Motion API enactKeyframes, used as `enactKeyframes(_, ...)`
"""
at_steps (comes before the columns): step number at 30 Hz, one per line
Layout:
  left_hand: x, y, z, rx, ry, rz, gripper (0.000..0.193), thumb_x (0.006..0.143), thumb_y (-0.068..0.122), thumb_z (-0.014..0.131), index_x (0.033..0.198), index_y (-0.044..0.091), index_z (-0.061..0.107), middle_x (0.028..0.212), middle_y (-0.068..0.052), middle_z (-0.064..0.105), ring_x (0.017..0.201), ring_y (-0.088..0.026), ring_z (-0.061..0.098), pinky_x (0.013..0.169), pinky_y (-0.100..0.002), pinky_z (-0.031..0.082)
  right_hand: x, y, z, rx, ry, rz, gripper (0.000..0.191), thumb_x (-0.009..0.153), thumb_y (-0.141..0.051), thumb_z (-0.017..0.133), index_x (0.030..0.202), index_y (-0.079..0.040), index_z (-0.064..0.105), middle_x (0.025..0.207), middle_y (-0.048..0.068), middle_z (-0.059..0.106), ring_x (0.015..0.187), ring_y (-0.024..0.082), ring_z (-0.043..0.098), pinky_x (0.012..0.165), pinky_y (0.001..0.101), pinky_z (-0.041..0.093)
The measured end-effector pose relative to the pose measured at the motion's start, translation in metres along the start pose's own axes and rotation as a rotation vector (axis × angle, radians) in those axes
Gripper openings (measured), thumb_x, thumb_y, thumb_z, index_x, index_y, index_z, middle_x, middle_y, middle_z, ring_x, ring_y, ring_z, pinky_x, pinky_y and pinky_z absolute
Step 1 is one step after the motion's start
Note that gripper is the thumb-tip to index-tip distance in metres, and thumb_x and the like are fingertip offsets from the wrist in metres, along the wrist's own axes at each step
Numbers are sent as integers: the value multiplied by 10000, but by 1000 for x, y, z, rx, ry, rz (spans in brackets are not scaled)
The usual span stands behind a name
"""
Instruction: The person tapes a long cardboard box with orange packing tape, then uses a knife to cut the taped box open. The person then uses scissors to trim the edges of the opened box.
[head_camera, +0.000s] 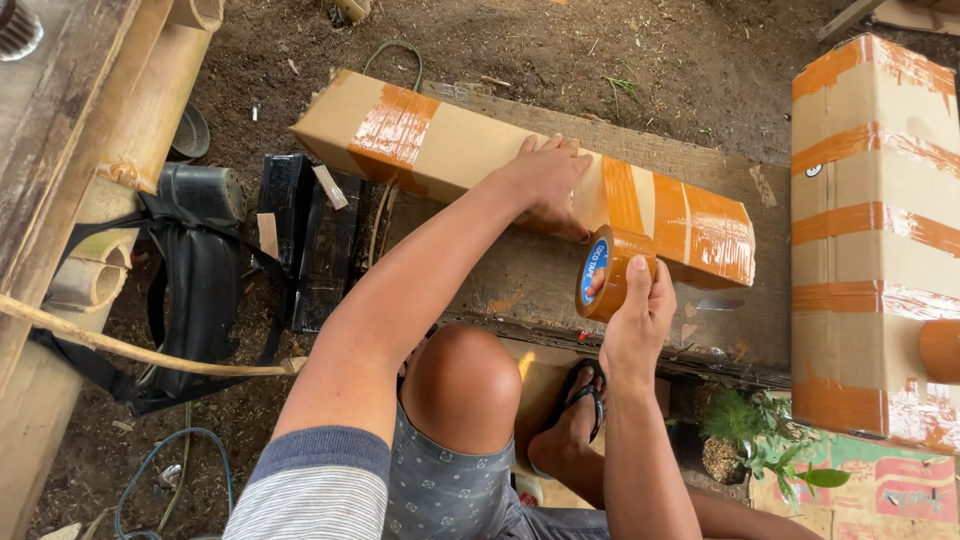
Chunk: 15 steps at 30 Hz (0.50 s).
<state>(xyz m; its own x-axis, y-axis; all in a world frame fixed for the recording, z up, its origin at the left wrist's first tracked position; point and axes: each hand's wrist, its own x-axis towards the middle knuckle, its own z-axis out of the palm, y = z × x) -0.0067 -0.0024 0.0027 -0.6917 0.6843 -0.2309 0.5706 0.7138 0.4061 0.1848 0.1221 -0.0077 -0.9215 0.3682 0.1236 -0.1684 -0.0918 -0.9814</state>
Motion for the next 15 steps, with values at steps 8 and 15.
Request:
enactKeyframes(8,16,-3,-4,-22,-5,13,1305,549,668,885,1547,30,338,1638,-241,242,1538,-412,173,1227,-605,130,-11,30,-13,-35,-2,-49,272,1149,-270,441,1078,-29,544,835,61,630,725,119,580,687,274,498)
enactKeyframes(15,14,5,-13,17,1,55,1113,549,692,873,1338,-30,564,1406,-262,527,1311,-430,484,1079,-586,387,-27,64,-18,107,-10,-37,231,1137,-258,451,1116,-37,512,797,65,627,645,105,540,606,261,460)
